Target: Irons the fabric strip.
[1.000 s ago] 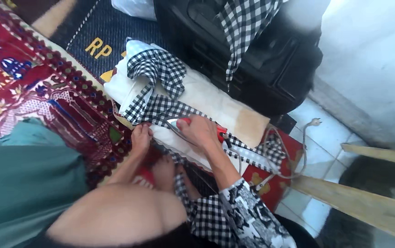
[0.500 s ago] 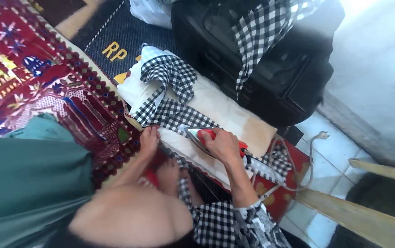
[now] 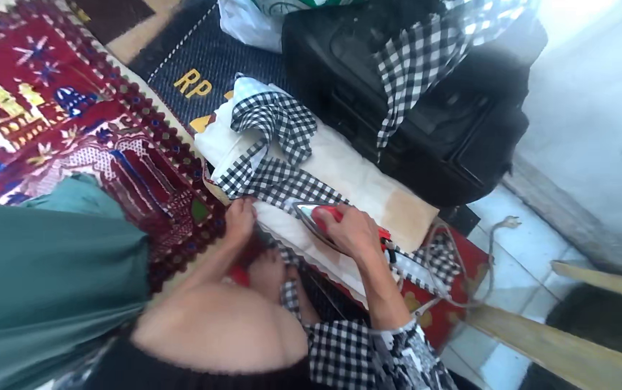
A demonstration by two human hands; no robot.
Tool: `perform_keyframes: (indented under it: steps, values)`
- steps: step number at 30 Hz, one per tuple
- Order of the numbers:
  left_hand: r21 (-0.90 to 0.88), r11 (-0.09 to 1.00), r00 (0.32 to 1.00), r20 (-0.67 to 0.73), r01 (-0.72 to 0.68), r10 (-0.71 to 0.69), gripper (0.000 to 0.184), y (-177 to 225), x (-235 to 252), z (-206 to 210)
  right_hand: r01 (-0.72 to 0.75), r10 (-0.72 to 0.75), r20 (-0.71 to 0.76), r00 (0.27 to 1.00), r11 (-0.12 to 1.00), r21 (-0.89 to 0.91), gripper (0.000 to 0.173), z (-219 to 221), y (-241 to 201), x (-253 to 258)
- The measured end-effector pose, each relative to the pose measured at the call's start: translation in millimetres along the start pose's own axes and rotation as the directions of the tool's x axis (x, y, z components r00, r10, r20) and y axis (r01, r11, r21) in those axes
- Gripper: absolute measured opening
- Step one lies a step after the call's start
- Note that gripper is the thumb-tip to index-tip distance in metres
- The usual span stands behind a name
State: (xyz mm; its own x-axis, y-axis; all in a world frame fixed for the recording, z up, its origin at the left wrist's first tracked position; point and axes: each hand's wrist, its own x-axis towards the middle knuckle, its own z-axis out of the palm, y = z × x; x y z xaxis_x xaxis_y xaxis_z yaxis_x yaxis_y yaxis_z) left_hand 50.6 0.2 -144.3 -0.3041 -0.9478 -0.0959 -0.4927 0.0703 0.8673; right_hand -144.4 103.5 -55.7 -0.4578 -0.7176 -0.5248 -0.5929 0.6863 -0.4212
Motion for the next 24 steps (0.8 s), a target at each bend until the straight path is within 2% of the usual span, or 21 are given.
perform_keyframes:
  steps: [1, 2, 5, 7, 8, 9, 10, 11, 13, 16, 17, 19, 20, 24]
  values:
    - [0.011, 0.981, 0.973, 0.129, 0.194, -0.193, 0.038, 20.5, 0.3, -10.7, -0.009, 0.009, -0.011, 1.0, 1.0, 0.006, 0.051, -1.4, 9.1, -4.9]
    - [0.013, 0.949, 0.939, 0.14, 0.316, -0.315, 0.037, 35.7, -0.5, -12.2, -0.014, 0.014, -0.025, 1.0, 1.0, 0.007, 0.05, -2.0, 17.0, -8.9]
    - [0.136, 0.901, 0.899, 0.101, 0.413, -0.427, 0.033, 79.8, -29.1, -8.4, -0.028, 0.028, -0.038, 0.999, 1.0, 0.008, 0.049, -3.6, 26.8, -13.9]
    - [0.321, 0.76, 0.748, 0.19, 0.565, -0.636, 0.036, 136.9, -56.6, -11.1, -0.042, 0.043, -0.043, 0.998, 0.999, 0.022, 0.049, -2.4, 23.2, -11.9]
    - [0.366, 0.716, 0.697, 0.209, 0.594, -0.686, 0.036, 149.1, -61.4, -10.8, -0.041, 0.042, -0.052, 0.998, 0.999, 0.028, 0.048, -0.4, 19.4, -10.0]
    - [0.381, 0.703, 0.682, 0.215, 0.6, -0.699, 0.036, 154.7, -62.4, -11.1, -0.033, 0.035, -0.061, 0.998, 0.999, 0.028, 0.048, 1.9, 13.6, -7.2]
    - [0.379, 0.721, 0.702, 0.218, 0.579, -0.678, 0.036, 154.7, -60.8, -12.8, -0.016, 0.018, -0.068, 0.998, 1.0, 0.019, 0.047, 4.8, 6.1, -3.6]
    - [0.348, 0.772, 0.761, 0.204, 0.532, -0.616, 0.036, 145.9, -57.3, -14.0, 0.001, 0.0, -0.071, 0.997, 1.0, 0.011, 0.047, 7.9, -3.2, 0.4]
    - [0.174, 0.919, 0.926, 0.073, 0.353, -0.37, 0.033, 93.7, -37.6, -6.8, 0.038, -0.037, -0.066, 0.997, 0.999, 0.009, 0.048, 12.7, -24.0, 8.0]
    - [0.037, 0.911, 0.908, 0.08, 0.41, -0.412, 0.035, 62.9, -6.3, -6.3, 0.042, -0.042, 0.014, 0.999, 0.999, 0.004, 0.051, 12.3, -50.3, 20.7]
    - [0.028, 0.912, 0.907, 0.094, 0.409, -0.41, 0.035, 39.3, 3.5, -6.8, 0.048, -0.048, 0.027, 0.998, 0.999, 0.007, 0.051, 12.4, -53.2, 22.7]
    - [-0.022, 0.955, 0.954, 0.055, 0.296, -0.295, 0.038, -27.7, 22.2, -1.0, 0.055, -0.055, 0.048, 0.997, 0.998, 0.002, 0.052, 12.0, -50.8, 23.4]
    - [-0.044, 0.957, 0.957, 0.06, 0.288, -0.285, 0.038, -40.9, 27.4, 0.0, 0.048, -0.048, 0.064, 0.997, 0.999, -0.002, 0.052, 10.4, -47.2, 21.9]
    - [-0.059, 0.953, 0.953, 0.062, 0.299, -0.295, 0.037, -37.9, 25.4, -1.2, 0.008, -0.009, 0.031, 0.999, 1.0, 0.017, 0.051, 2.8, -19.8, 3.2]
